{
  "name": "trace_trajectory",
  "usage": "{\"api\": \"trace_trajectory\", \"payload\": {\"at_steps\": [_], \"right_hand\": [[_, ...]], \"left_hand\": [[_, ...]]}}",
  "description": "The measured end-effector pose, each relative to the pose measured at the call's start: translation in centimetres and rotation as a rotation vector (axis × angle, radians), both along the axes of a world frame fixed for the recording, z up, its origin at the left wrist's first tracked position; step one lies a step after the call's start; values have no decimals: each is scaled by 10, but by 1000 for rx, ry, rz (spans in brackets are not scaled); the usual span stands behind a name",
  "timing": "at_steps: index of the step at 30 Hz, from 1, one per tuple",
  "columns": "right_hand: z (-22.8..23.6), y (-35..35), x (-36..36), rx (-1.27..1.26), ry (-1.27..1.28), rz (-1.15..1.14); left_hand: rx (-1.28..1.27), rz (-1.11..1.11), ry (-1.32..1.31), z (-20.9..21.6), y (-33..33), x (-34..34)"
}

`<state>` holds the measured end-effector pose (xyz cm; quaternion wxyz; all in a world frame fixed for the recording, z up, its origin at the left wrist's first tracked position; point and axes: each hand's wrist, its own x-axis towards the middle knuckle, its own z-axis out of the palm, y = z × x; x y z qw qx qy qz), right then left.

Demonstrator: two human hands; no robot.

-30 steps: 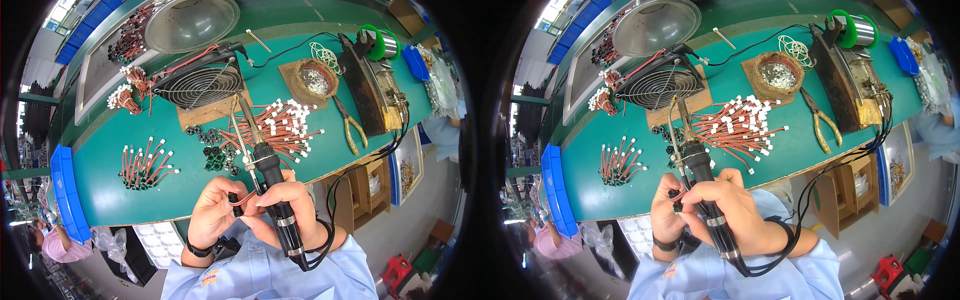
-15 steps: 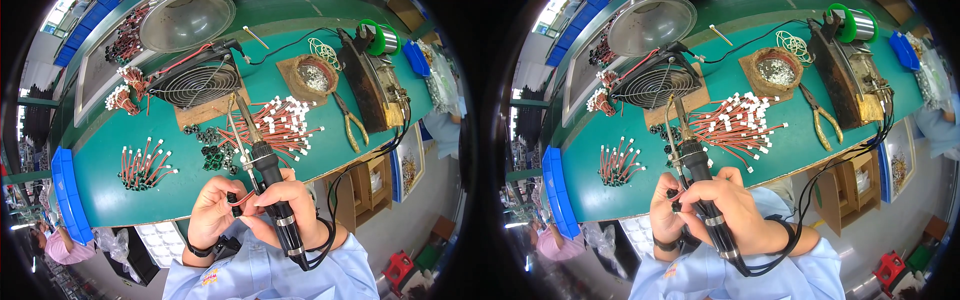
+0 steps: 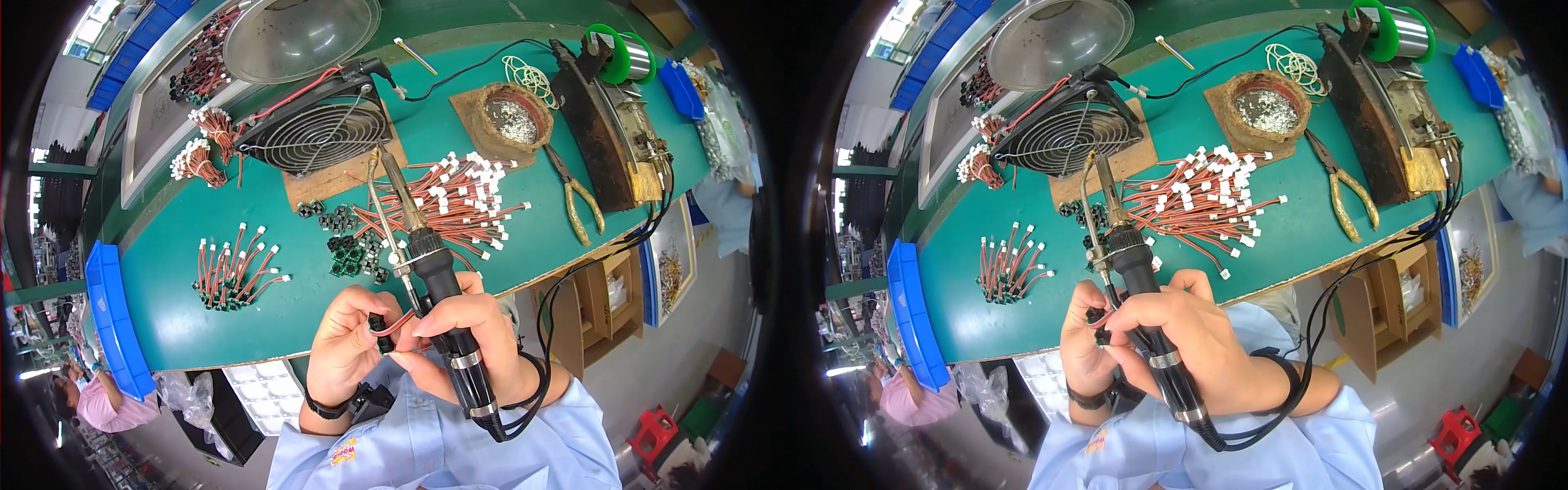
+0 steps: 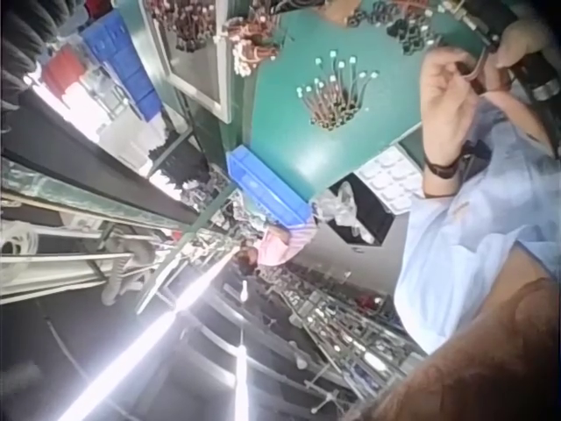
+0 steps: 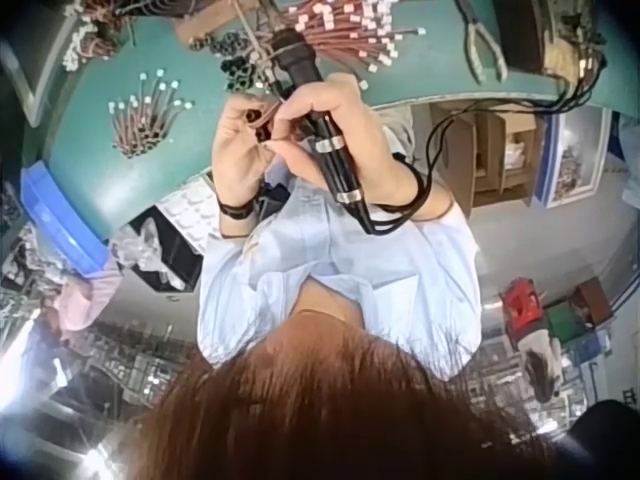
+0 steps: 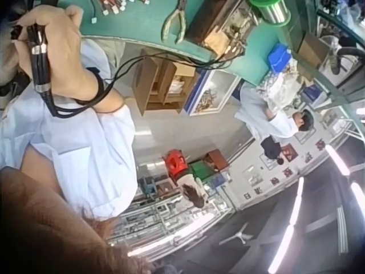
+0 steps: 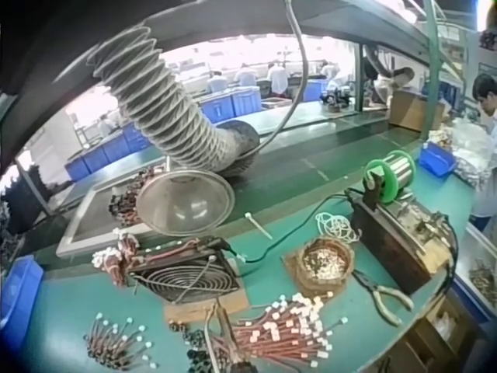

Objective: The person solders wires to circuit boards using a soldering iron, handling each board and wire by hand. They pick up a circuit board, align a wire against it, and apply the soldering iron tip to the connection point before setting the completed assembly down.

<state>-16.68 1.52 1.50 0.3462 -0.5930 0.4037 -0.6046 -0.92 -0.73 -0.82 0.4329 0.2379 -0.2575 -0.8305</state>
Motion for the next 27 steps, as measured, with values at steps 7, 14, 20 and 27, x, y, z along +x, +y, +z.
{"api": "trace_trajectory", "payload": {"at_steps": [7,14,20,27], "right_hand": [[2,-1,-1,-29,21,-16],[6,1,-7,46,119,63],[7,2,-8,56,119,68],[7,0,-7,46,104,68]], "left_hand": [[1,11,-24,1,1,-2],[-41,16,-91,-6,3,2],[-55,34,-64,-1,1,0],[-121,61,-103,3,1,-1]]}}
